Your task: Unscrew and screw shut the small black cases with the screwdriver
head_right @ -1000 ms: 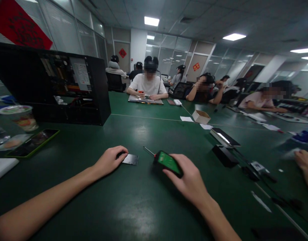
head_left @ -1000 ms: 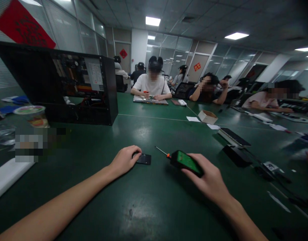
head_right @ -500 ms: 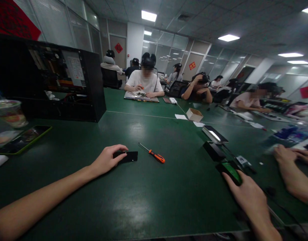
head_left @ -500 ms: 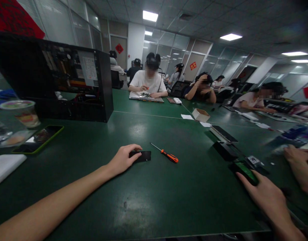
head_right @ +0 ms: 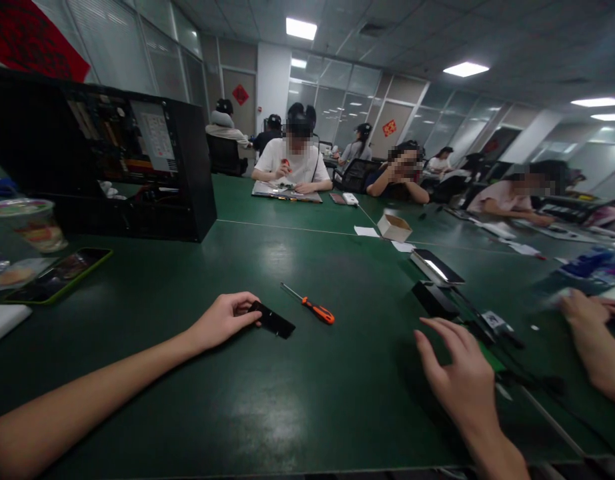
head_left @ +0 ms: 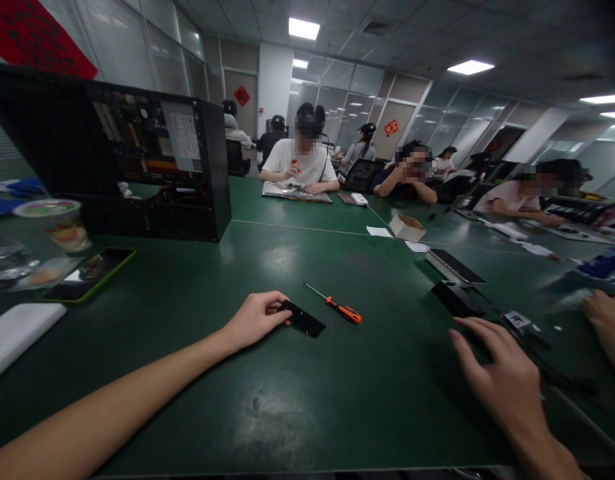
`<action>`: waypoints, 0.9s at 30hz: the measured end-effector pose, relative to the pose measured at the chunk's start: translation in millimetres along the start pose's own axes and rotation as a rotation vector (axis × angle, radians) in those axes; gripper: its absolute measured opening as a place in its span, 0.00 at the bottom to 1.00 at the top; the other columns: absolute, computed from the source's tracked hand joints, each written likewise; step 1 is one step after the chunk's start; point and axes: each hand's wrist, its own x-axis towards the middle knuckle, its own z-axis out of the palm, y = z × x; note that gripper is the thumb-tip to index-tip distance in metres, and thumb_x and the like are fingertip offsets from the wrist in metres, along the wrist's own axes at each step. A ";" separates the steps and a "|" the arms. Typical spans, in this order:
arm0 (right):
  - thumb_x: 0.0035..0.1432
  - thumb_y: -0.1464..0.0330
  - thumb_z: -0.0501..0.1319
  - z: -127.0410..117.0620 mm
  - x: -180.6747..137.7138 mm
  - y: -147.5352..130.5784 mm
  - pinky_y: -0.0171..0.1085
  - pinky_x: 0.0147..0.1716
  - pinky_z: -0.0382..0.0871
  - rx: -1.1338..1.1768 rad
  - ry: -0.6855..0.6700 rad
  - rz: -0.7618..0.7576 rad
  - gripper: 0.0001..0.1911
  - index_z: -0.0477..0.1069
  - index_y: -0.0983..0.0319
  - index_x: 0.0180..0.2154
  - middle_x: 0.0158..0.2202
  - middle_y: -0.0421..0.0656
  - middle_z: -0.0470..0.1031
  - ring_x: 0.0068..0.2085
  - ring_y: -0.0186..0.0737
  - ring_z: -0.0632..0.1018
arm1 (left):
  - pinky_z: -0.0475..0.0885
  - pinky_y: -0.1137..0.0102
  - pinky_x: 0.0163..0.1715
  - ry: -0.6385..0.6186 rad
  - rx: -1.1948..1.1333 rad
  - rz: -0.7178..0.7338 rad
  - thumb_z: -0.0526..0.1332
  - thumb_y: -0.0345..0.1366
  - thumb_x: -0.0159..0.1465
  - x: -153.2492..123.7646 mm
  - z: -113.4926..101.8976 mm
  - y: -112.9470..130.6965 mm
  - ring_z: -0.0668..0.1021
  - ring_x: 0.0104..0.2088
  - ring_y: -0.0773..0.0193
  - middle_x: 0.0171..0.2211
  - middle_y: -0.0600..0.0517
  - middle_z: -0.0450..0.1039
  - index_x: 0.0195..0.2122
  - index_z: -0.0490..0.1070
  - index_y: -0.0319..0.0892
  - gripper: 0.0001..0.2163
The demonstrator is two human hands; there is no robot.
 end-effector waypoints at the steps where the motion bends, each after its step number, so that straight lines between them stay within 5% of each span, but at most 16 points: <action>1: 0.66 0.55 0.57 4.2 11.3 -19.3 0.50 0.47 0.75 0.105 -0.044 0.002 0.17 0.75 0.60 0.46 0.46 0.52 0.78 0.46 0.53 0.80 | 0.79 0.63 0.43 -0.002 -0.004 -0.003 0.64 0.36 0.63 0.1 0.0 -0.4 0.85 0.37 0.58 0.34 0.48 0.82 0.38 0.74 0.39 0.06; 7: 0.71 0.58 0.52 70.0 65.8 -146.8 0.45 0.50 0.75 0.758 -0.645 -0.102 0.20 0.73 0.59 0.55 0.53 0.50 0.78 0.50 0.45 0.80 | 0.78 0.64 0.42 0.006 0.004 0.001 0.65 0.37 0.64 -2.9 -2.9 -0.1 0.84 0.37 0.58 0.34 0.49 0.82 0.37 0.75 0.39 0.06; 10: 0.73 0.57 0.48 110.4 59.1 -185.2 0.47 0.57 0.70 1.004 -0.709 -0.093 0.23 0.75 0.61 0.55 0.54 0.50 0.78 0.55 0.45 0.78 | 0.77 0.65 0.42 0.050 0.093 0.075 0.65 0.37 0.65 -4.9 -5.1 1.0 0.83 0.36 0.59 0.34 0.49 0.82 0.37 0.77 0.39 0.06; 12: 0.73 0.57 0.48 123.8 48.3 -193.3 0.46 0.55 0.72 1.080 -0.734 -0.078 0.25 0.74 0.62 0.57 0.51 0.50 0.80 0.50 0.43 0.80 | 0.75 0.66 0.41 0.083 0.194 0.149 0.64 0.36 0.66 -5.3 -6.6 2.1 0.81 0.36 0.60 0.35 0.49 0.81 0.38 0.78 0.40 0.06; 14: 0.73 0.56 0.50 124.0 39.8 -191.4 0.45 0.53 0.73 1.119 -0.770 -0.060 0.24 0.72 0.62 0.60 0.50 0.49 0.81 0.46 0.42 0.81 | 0.74 0.67 0.40 0.105 0.278 0.220 0.63 0.35 0.67 -5.1 -7.6 3.4 0.80 0.37 0.60 0.36 0.49 0.81 0.38 0.79 0.40 0.06; 18: 0.72 0.59 0.53 102.4 36.5 -180.6 0.44 0.58 0.69 1.098 -0.788 -0.096 0.21 0.73 0.58 0.59 0.55 0.47 0.78 0.55 0.42 0.77 | 0.72 0.70 0.37 0.049 0.327 0.291 0.64 0.33 0.65 -4.8 -6.9 6.2 0.79 0.36 0.62 0.37 0.50 0.79 0.37 0.79 0.41 0.04; 22: 0.71 0.62 0.55 78.0 35.2 -163.0 0.45 0.59 0.69 0.889 -0.689 -0.151 0.18 0.75 0.55 0.57 0.56 0.47 0.77 0.57 0.43 0.76 | 0.72 0.71 0.33 0.045 0.341 0.277 0.66 0.33 0.64 -5.8 -5.9 8.4 0.78 0.32 0.64 0.35 0.51 0.79 0.38 0.78 0.41 0.04; 27: 0.70 0.61 0.55 42.3 19.1 -73.2 0.47 0.55 0.72 0.396 -0.404 -0.073 0.19 0.76 0.58 0.55 0.56 0.49 0.77 0.54 0.48 0.78 | 0.71 0.71 0.35 0.013 0.345 0.296 0.66 0.35 0.66 -6.4 -6.0 8.4 0.78 0.32 0.64 0.34 0.51 0.79 0.37 0.79 0.40 0.05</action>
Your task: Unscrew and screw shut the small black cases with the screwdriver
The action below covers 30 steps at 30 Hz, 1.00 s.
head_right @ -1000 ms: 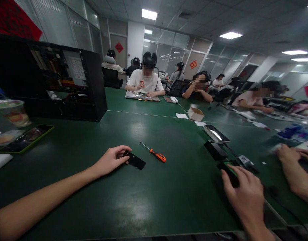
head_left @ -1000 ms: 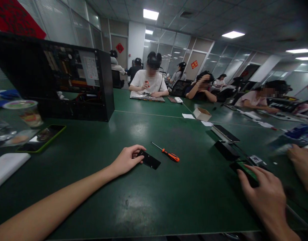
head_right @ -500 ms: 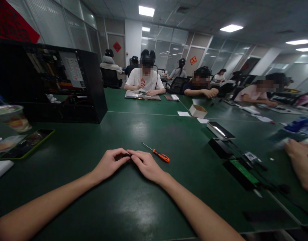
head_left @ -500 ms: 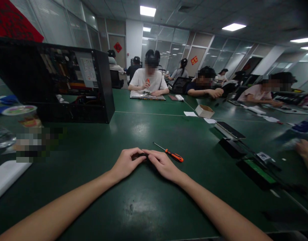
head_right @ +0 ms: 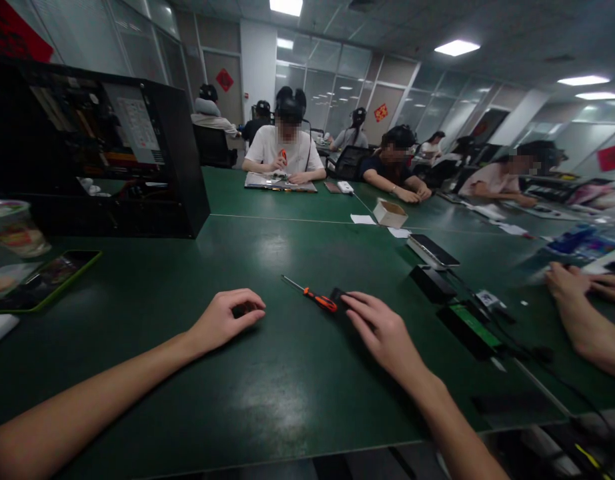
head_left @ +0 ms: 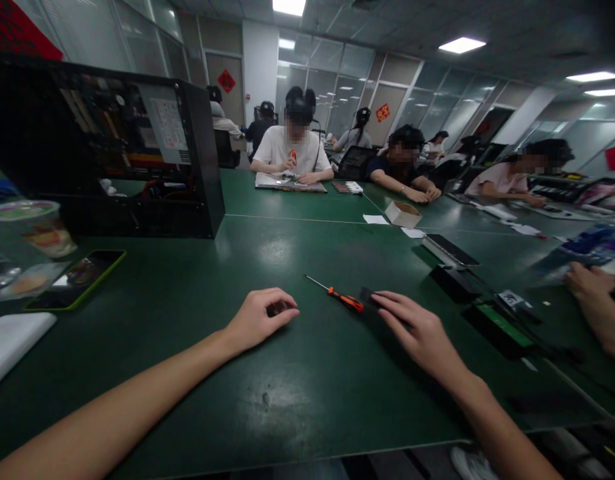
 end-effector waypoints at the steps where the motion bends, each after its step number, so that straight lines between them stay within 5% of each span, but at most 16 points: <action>1: 0.69 0.59 0.55 -15.8 -10.4 22.2 0.48 0.55 0.72 -0.120 0.059 0.037 0.20 0.77 0.59 0.54 0.55 0.50 0.77 0.54 0.49 0.79 | 0.71 0.71 0.35 -0.017 0.003 0.011 0.65 0.35 0.66 -0.1 0.2 -0.4 0.78 0.32 0.64 0.33 0.51 0.79 0.36 0.79 0.40 0.05; 6: 0.62 0.51 0.52 -86.9 -60.2 127.3 0.48 0.48 0.74 -0.550 0.310 0.369 0.27 0.79 0.61 0.49 0.50 0.53 0.80 0.50 0.56 0.80 | 0.70 0.71 0.35 -0.095 0.047 0.078 0.62 0.36 0.69 -1.0 1.1 -3.4 0.78 0.32 0.65 0.33 0.51 0.78 0.35 0.79 0.40 0.08; 10: 0.58 0.49 0.52 -98.1 -86.5 162.9 0.48 0.46 0.75 -0.565 0.333 0.476 0.29 0.81 0.60 0.45 0.48 0.51 0.82 0.49 0.56 0.81 | 0.70 0.71 0.36 -0.109 0.053 0.104 0.59 0.36 0.71 -0.5 1.0 -4.8 0.79 0.33 0.65 0.33 0.51 0.79 0.35 0.78 0.40 0.11; 23: 0.64 0.49 0.48 -74.5 -92.1 153.9 0.50 0.47 0.77 -0.643 0.305 0.439 0.33 0.80 0.64 0.48 0.54 0.51 0.79 0.50 0.57 0.81 | 0.71 0.72 0.36 -0.096 0.085 0.117 0.57 0.36 0.72 1.4 0.6 -2.3 0.80 0.32 0.64 0.32 0.51 0.80 0.34 0.78 0.40 0.13; 30: 0.62 0.48 0.47 -77.6 -88.0 143.1 0.50 0.43 0.76 -0.673 0.161 0.611 0.33 0.75 0.60 0.54 0.56 0.50 0.78 0.51 0.59 0.80 | 0.71 0.71 0.36 -0.134 0.090 0.142 0.57 0.36 0.72 0.2 1.5 -2.7 0.80 0.32 0.64 0.32 0.51 0.79 0.34 0.78 0.40 0.13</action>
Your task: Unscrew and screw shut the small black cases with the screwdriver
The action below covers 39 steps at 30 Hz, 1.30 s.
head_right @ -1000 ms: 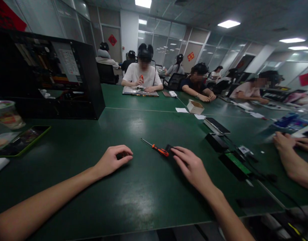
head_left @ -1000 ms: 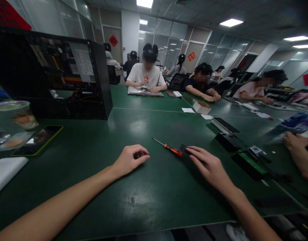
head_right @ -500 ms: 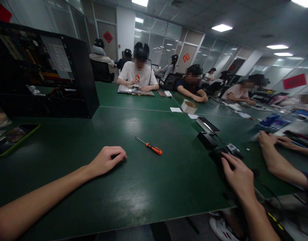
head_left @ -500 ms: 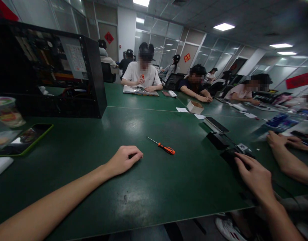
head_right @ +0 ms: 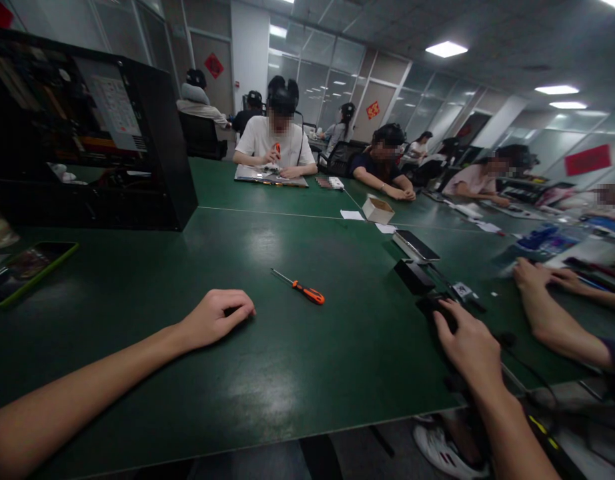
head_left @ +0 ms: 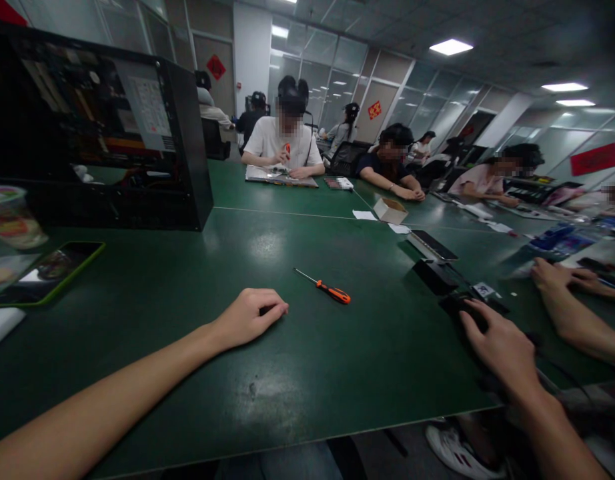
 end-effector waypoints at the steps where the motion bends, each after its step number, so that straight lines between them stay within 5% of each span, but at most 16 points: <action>1: 0.62 0.48 0.47 -1.9 2.0 0.3 0.49 0.42 0.76 -0.017 -0.045 0.031 0.32 0.75 0.59 0.54 0.54 0.50 0.79 0.49 0.59 0.81 | 0.71 0.71 0.37 -0.006 0.001 0.002 0.57 0.36 0.72 -0.3 0.1 0.1 0.80 0.33 0.64 0.32 0.50 0.79 0.34 0.78 0.40 0.13; 7: 0.62 0.48 0.48 -1.9 12.8 9.1 0.47 0.36 0.74 0.025 -0.090 0.001 0.29 0.75 0.59 0.49 0.47 0.53 0.81 0.43 0.58 0.82 | 0.71 0.70 0.38 -0.035 0.001 0.028 0.56 0.36 0.73 -1.7 0.8 0.8 0.79 0.33 0.63 0.32 0.50 0.79 0.34 0.78 0.40 0.13; 14: 0.59 0.47 0.47 5.6 -2.2 12.5 0.50 0.52 0.71 0.111 0.196 -0.026 0.32 0.75 0.64 0.45 0.49 0.57 0.78 0.53 0.59 0.77 | 0.72 0.70 0.37 -0.050 0.011 0.055 0.56 0.35 0.73 -2.3 0.9 1.4 0.79 0.33 0.63 0.32 0.49 0.79 0.34 0.78 0.40 0.13; 22: 0.57 0.41 0.50 8.3 -6.1 13.1 0.51 0.47 0.75 0.129 0.215 -0.018 0.39 0.77 0.66 0.47 0.46 0.58 0.80 0.48 0.61 0.81 | 0.71 0.70 0.37 -0.069 0.030 0.057 0.55 0.36 0.73 -2.7 2.2 0.3 0.79 0.33 0.63 0.32 0.49 0.78 0.35 0.77 0.39 0.13; 39: 0.65 0.49 0.50 9.3 -8.6 13.5 0.44 0.41 0.77 0.081 0.329 -0.149 0.30 0.81 0.64 0.45 0.48 0.49 0.83 0.47 0.53 0.83 | 0.72 0.70 0.37 -0.103 0.039 0.067 0.56 0.35 0.73 -3.5 0.6 1.4 0.79 0.33 0.63 0.33 0.48 0.78 0.35 0.78 0.39 0.13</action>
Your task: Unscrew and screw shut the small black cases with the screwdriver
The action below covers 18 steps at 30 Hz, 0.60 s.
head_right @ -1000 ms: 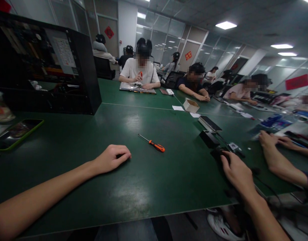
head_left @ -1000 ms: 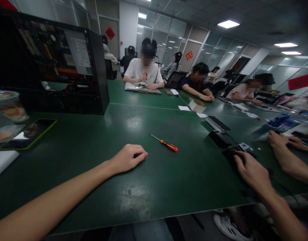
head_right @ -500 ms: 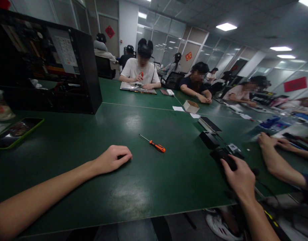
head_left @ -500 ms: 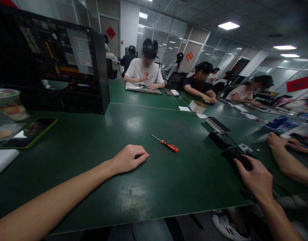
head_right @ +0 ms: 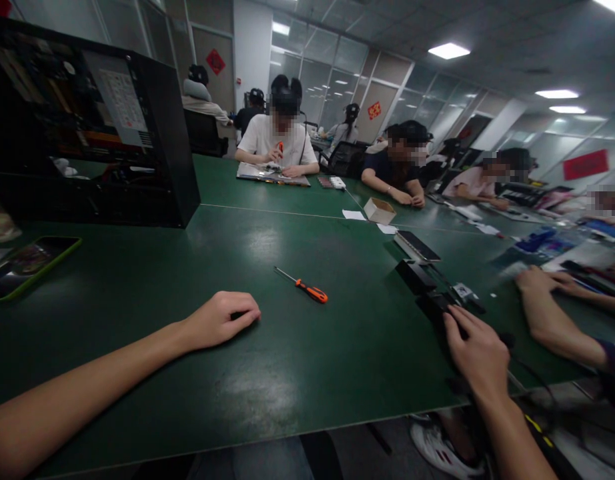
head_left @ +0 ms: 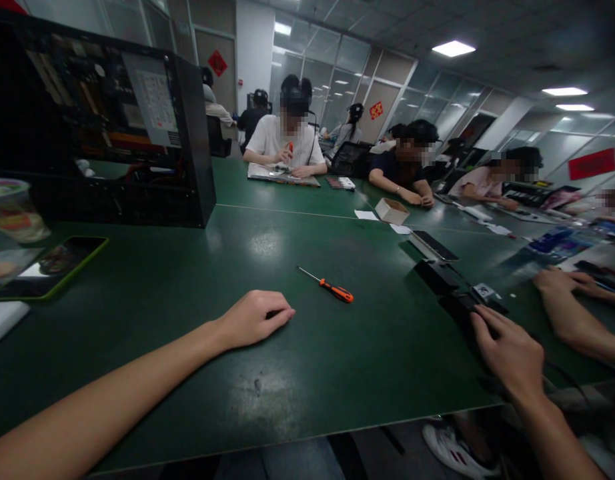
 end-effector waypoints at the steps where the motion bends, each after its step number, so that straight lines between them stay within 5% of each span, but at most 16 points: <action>1: 0.65 0.49 0.49 0.4 -1.0 0.8 0.44 0.40 0.78 -0.010 -0.014 0.013 0.30 0.81 0.64 0.46 0.49 0.49 0.82 0.47 0.53 0.83 | 0.72 0.70 0.37 -0.003 0.001 0.002 0.56 0.35 0.73 0.1 -0.1 0.2 0.79 0.33 0.63 0.33 0.48 0.78 0.35 0.78 0.39 0.13; 10: 0.65 0.52 0.47 7.1 -0.2 5.6 0.49 0.54 0.73 0.004 -0.167 0.025 0.31 0.77 0.65 0.53 0.56 0.52 0.78 0.55 0.55 0.79 | 0.72 0.69 0.39 -0.015 0.015 0.006 0.56 0.36 0.73 0.2 0.9 -2.2 0.79 0.35 0.62 0.33 0.48 0.78 0.36 0.78 0.40 0.12; 14: 0.64 0.51 0.48 4.5 1.1 5.0 0.47 0.50 0.75 0.015 -0.143 0.057 0.30 0.77 0.62 0.52 0.54 0.51 0.79 0.52 0.54 0.81 | 0.72 0.69 0.39 -0.020 0.012 0.010 0.56 0.36 0.73 0.4 0.8 -2.5 0.79 0.34 0.62 0.34 0.48 0.79 0.36 0.78 0.39 0.13; 18: 0.57 0.42 0.52 -2.1 -0.7 4.7 0.53 0.50 0.73 0.009 -0.019 0.188 0.40 0.76 0.69 0.51 0.48 0.61 0.79 0.50 0.63 0.79 | 0.72 0.69 0.39 -0.024 0.014 0.016 0.56 0.36 0.73 0.4 0.3 -2.0 0.79 0.35 0.62 0.34 0.48 0.79 0.37 0.78 0.40 0.13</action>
